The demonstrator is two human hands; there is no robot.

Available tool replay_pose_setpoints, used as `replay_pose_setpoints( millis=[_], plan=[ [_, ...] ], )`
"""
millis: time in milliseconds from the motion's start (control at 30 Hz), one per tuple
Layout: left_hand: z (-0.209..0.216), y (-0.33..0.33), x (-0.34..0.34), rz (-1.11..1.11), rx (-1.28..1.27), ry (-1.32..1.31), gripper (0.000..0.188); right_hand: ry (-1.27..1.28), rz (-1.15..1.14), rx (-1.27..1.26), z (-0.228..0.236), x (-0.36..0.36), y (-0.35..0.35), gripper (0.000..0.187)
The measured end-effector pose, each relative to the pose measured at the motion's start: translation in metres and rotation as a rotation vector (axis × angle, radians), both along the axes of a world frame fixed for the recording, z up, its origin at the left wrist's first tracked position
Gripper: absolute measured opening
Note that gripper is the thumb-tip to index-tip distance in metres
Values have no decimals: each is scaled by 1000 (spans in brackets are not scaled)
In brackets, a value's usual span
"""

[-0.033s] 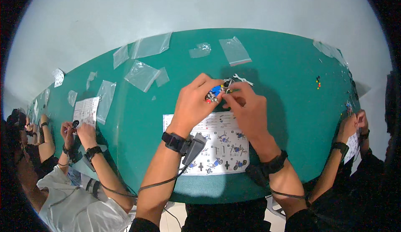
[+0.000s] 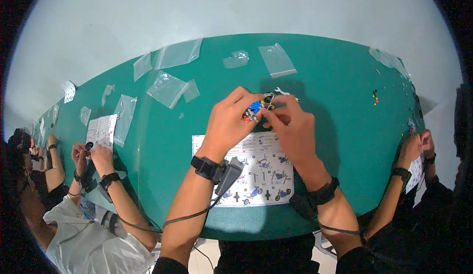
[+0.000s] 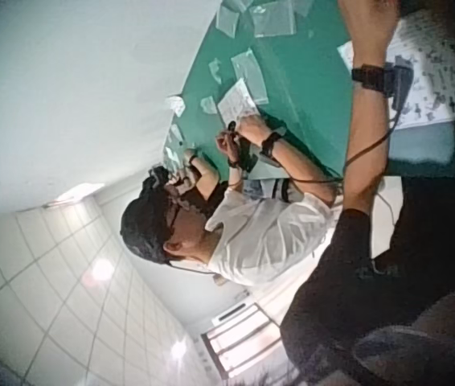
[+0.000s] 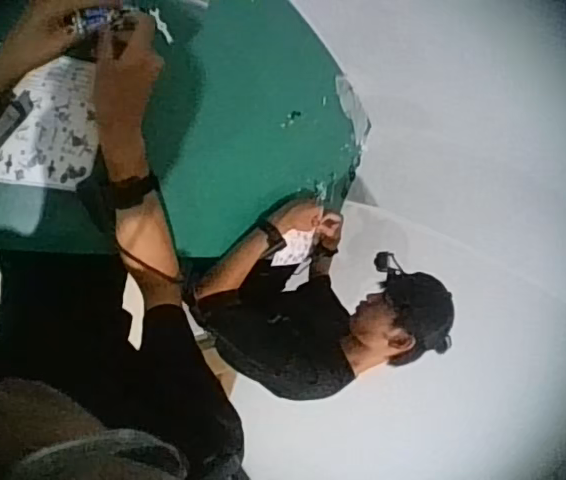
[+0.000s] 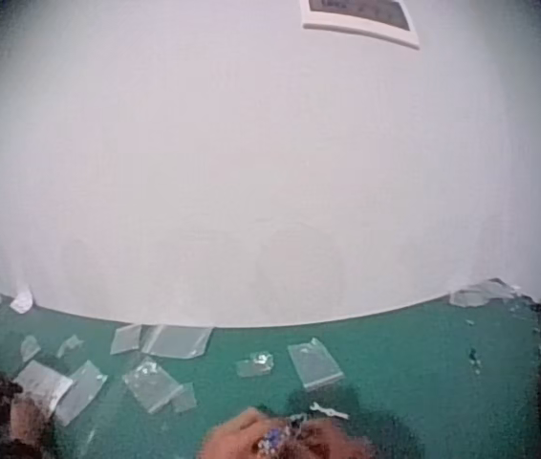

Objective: The person assembles a toy motorcycle by inserting a small metal rod through the frame and using a wrench to tighten a bolt on the chassis.

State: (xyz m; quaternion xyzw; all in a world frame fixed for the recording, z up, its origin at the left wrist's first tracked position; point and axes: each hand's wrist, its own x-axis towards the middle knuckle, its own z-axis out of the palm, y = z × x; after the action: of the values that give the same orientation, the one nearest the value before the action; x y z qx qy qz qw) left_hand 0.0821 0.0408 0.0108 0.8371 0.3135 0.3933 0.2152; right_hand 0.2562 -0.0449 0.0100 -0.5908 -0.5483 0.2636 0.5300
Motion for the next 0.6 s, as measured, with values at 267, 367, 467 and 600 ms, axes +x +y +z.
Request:
replay_pose_setpoints(
  millis=[267, 367, 467, 600],
  plan=[
    [1, -1, 0, -6, -16, -80, 31, -4, 37, -132, 2, 3, 3, 37],
    [-4, 3, -1, -10, 1, -162, 25, -40, 59, -88, 4, 2, 3, 35],
    [-3, 2, 0, 23, -64, -171, 21, -109, 50, -34, 3, 3, 2, 32],
    [-6, 2, -2, -20, -109, -151, 20, -127, 7, -122, -1, 8, 3, 22]
  ],
)
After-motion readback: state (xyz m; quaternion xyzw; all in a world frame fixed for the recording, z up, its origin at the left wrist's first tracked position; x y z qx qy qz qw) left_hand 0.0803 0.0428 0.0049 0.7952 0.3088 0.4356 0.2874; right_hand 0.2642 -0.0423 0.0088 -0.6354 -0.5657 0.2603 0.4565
